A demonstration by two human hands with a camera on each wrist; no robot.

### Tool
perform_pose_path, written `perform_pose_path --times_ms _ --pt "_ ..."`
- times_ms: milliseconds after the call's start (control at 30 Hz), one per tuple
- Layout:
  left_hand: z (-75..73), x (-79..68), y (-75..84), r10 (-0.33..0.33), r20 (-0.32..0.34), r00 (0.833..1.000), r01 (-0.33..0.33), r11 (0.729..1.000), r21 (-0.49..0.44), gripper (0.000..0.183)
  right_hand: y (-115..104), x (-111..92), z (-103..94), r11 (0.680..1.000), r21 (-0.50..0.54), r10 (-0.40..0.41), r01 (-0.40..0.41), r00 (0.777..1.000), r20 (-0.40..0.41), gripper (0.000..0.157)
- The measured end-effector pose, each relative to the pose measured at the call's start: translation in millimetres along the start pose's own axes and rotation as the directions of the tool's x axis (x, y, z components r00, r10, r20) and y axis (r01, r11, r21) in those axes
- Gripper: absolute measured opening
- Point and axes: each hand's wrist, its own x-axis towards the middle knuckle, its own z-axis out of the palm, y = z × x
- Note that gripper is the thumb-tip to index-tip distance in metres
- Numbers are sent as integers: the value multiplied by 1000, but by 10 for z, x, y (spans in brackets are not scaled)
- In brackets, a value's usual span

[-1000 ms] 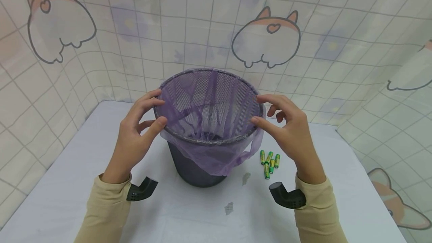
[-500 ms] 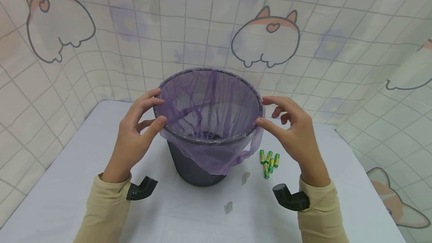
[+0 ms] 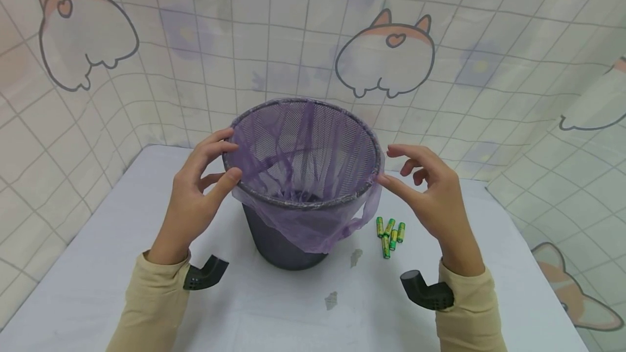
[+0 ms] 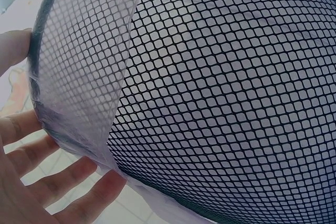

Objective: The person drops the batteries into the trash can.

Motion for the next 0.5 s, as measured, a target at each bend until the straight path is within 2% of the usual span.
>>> perform_pose_path --times_ms 500 --pt "1 -3 0 -4 -1 1000 4 1000 -10 38 73 -88 -21 1000 -3 12 -12 1000 20 48"
